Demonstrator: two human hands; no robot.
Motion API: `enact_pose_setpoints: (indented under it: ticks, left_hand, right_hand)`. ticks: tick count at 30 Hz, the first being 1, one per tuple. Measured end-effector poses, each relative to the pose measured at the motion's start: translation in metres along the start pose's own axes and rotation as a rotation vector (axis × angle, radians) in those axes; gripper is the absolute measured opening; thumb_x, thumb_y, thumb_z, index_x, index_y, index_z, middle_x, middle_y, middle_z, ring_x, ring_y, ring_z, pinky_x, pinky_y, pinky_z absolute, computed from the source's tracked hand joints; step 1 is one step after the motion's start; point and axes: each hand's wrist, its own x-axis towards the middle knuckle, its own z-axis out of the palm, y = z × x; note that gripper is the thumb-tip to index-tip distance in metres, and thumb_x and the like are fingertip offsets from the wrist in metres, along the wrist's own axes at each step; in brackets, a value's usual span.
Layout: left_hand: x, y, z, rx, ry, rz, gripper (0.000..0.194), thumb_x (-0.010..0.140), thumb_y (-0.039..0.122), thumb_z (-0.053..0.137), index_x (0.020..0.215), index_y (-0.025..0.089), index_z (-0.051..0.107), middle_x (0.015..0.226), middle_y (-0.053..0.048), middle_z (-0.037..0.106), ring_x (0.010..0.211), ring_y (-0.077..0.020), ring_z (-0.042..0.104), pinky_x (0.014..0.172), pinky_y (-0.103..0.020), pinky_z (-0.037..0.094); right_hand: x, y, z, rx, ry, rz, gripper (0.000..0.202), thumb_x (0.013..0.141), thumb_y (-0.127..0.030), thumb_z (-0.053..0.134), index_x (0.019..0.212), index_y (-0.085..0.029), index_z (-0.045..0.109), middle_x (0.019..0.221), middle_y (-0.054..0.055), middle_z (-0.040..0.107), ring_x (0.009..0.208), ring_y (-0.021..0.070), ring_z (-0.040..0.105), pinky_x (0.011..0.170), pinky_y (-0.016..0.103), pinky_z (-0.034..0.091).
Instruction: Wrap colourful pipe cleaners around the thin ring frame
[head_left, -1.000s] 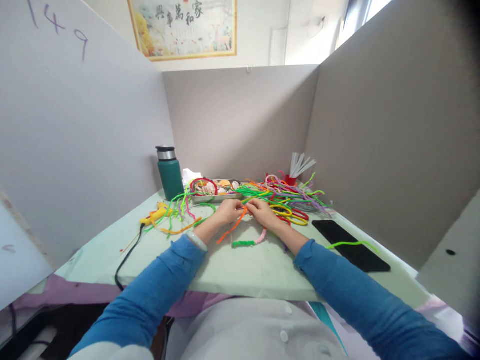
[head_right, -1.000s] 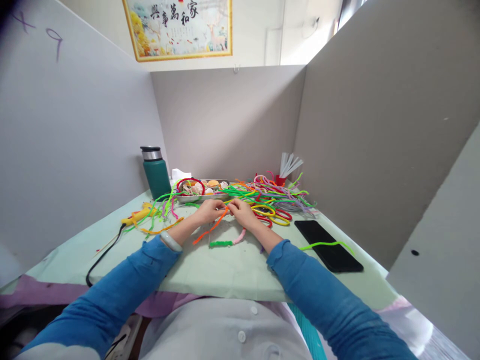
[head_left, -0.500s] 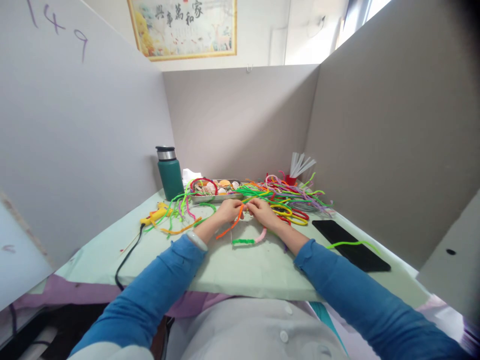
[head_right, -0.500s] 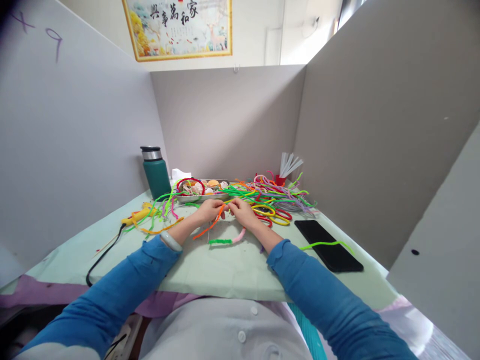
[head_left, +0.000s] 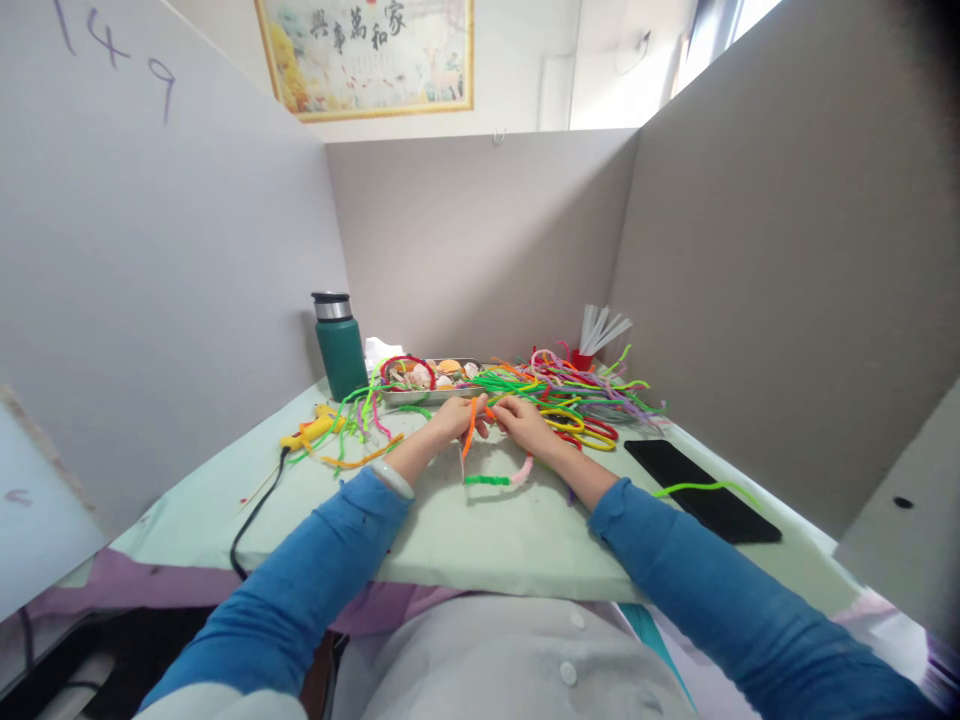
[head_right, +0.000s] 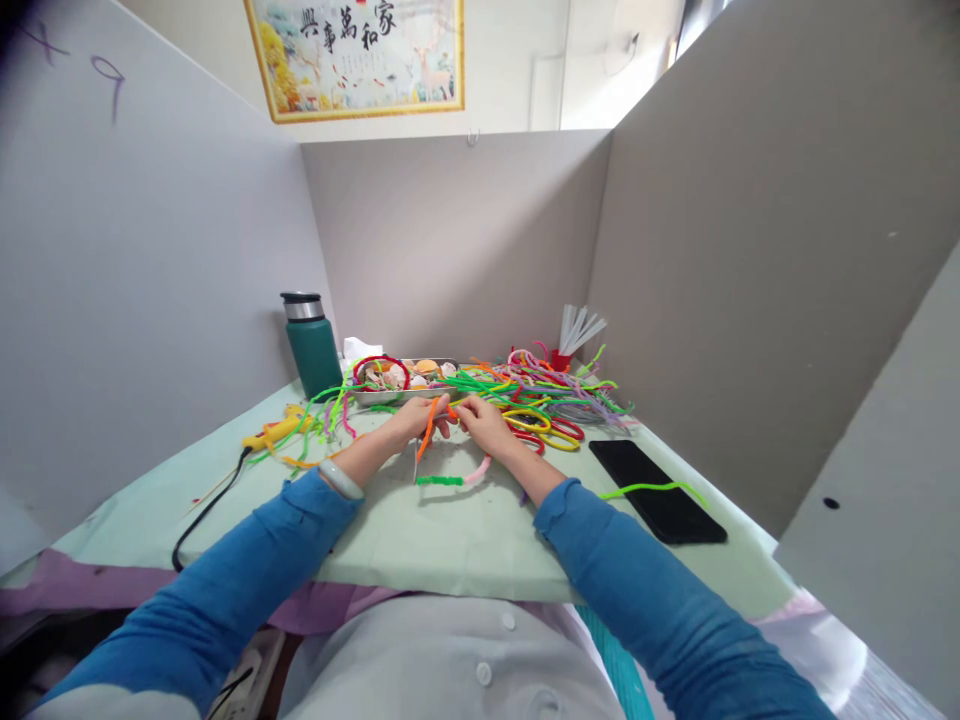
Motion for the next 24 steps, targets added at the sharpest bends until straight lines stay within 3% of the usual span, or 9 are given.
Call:
enact_pose_setpoints:
  ticks: [4,10,24]
  left_hand:
    - [-0.002,0.004,-0.002,-0.065,-0.026,-0.062,0.070,0.080,0.065,0.022,0.077,0.008,0.063,0.059,-0.006,0.061,0.033,-0.0048,0.036,0.039,-0.021,0.037]
    - [0.001,-0.002,-0.002,0.078,-0.070,0.021,0.042,0.070,0.050,0.058,0.083,0.011,0.063,0.070,-0.003,0.064,0.036,-0.0031,0.038,0.040,-0.020,0.038]
    - [0.000,-0.004,0.001,-0.003,-0.041,0.009,0.028,0.076,0.039,0.051,0.077,0.012,0.060,0.063,-0.001,0.060,0.035,-0.0035,0.038,0.038,-0.019,0.036]
  right_hand:
    - [0.000,0.002,0.002,-0.017,-0.021,-0.001,0.021,0.078,-0.033,0.043,0.067,-0.017,0.050,0.056,-0.004,0.048,0.051,0.0091,0.040,0.050,0.022,0.030]
    - [-0.002,0.001,0.001,-0.034,0.001,0.025,0.019,0.076,-0.032,0.044,0.068,-0.017,0.051,0.058,-0.003,0.049,0.053,0.0096,0.041,0.051,0.022,0.030]
    - [-0.001,-0.001,0.001,-0.046,0.014,0.020,0.021,0.077,-0.033,0.044,0.067,-0.017,0.051,0.057,-0.003,0.049,0.053,0.0095,0.041,0.051,0.022,0.031]
